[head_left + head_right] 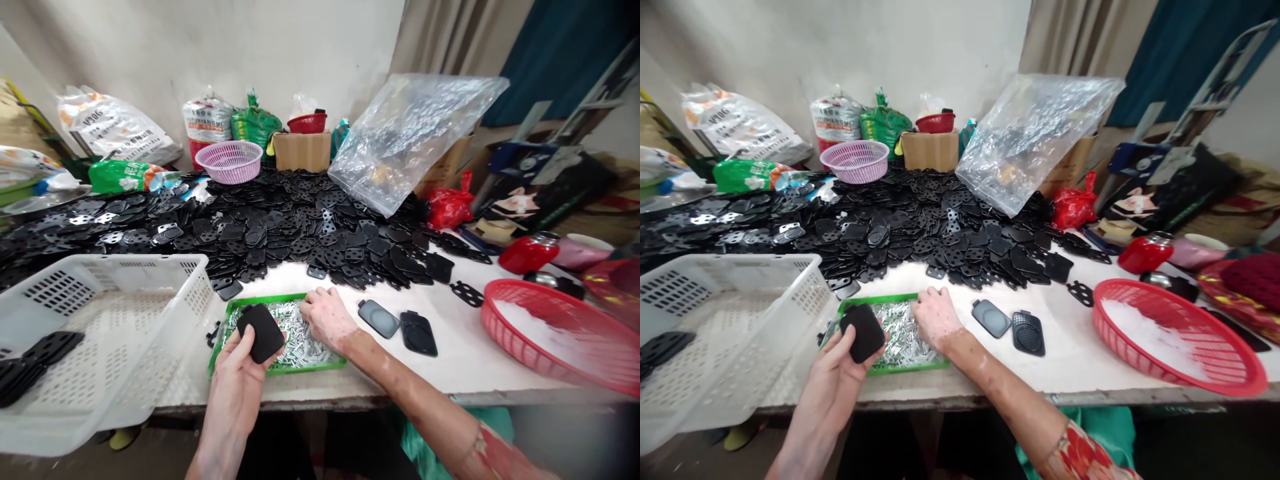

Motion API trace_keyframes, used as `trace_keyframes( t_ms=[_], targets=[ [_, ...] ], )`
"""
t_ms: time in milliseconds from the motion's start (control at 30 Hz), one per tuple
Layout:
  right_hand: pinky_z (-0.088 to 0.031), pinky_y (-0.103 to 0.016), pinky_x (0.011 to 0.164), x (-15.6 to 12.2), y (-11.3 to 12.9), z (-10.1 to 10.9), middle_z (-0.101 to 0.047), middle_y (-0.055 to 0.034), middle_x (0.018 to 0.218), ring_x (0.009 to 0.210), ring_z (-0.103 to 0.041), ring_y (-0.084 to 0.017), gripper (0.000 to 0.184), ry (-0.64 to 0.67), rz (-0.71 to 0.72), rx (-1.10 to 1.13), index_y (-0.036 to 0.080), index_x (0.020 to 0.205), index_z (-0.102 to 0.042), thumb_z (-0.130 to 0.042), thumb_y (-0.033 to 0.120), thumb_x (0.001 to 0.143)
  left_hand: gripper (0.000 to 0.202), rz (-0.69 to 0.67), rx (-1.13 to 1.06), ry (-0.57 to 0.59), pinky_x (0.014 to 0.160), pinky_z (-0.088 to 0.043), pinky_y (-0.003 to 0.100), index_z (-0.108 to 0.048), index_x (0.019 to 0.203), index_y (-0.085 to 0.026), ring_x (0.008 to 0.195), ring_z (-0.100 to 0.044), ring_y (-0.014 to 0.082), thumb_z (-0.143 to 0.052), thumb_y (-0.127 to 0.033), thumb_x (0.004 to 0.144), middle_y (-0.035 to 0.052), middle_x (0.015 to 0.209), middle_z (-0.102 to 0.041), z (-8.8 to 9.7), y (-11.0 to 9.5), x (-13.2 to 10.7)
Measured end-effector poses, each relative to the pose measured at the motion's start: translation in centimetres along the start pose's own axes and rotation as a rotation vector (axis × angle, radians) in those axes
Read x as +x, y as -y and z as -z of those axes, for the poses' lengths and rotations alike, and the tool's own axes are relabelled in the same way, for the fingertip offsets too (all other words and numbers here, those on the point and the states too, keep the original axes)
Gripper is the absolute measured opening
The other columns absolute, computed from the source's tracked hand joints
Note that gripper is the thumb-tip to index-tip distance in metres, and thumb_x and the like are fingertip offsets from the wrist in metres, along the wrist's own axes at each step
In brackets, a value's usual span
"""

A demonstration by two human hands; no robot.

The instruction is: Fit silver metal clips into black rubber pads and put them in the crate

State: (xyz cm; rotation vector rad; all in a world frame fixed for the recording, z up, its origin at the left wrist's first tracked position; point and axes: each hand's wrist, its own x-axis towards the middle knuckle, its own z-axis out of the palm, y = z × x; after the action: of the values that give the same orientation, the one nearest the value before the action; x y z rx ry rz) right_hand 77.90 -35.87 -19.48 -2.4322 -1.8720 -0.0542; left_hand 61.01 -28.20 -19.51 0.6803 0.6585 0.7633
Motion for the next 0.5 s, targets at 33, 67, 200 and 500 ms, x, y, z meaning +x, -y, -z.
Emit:
trace_keyframes(
  t_ms=[33,67,200,500],
  targets=[
    [-0.034,-0.037,0.080,0.0,-0.2,0.0,-0.064,-0.0112,0.099,0.097,-0.051,-0.024,0.017,-0.001,0.006,0.010,0.017,0.091,-0.068,-0.051,0.016,0.091,0.016,-0.009,-0.019,-0.006,0.075,-0.060,0.038,-0.073,0.094,-0.017,0.088,-0.070,0.0216,-0.072,-0.023,0.079,0.0074,0.096,-0.075,0.0,0.0,0.2],
    [-0.034,-0.036,0.080,-0.1,-0.4,0.1,-0.065,-0.0105,0.098,0.096,-0.052,-0.023,0.019,-0.006,0.003,0.022,0.018,0.091,-0.069,-0.050,0.016,0.092,0.014,-0.018,-0.036,-0.014,0.077,-0.060,0.038,-0.073,0.093,-0.017,0.089,-0.069,0.0208,-0.071,-0.021,0.080,0.0073,0.096,-0.075,0.0,0.0,0.3],
    [-0.034,-0.033,0.078,-0.4,-1.6,0.6,-0.067,-0.0078,0.097,0.093,-0.054,-0.020,0.023,-0.053,-0.054,0.088,0.019,0.094,-0.070,-0.048,0.015,0.095,0.016,-0.053,-0.087,-0.050,0.080,-0.059,0.035,-0.073,0.097,-0.015,0.089,-0.070,0.0209,-0.067,-0.018,0.082,0.0091,0.097,-0.075,0.0,0.0,0.9],
    [-0.036,-0.029,0.073,-0.8,-2.4,0.8,-0.068,-0.0066,0.094,0.088,-0.056,-0.019,0.025,-0.041,-0.078,0.104,0.020,0.098,-0.071,-0.047,0.014,0.095,0.021,-0.075,-0.106,-0.046,0.081,-0.059,0.035,-0.074,0.102,-0.017,0.090,-0.071,0.0217,-0.068,-0.018,0.082,0.0093,0.102,-0.075,0.4,0.3,1.2]
  ],
)
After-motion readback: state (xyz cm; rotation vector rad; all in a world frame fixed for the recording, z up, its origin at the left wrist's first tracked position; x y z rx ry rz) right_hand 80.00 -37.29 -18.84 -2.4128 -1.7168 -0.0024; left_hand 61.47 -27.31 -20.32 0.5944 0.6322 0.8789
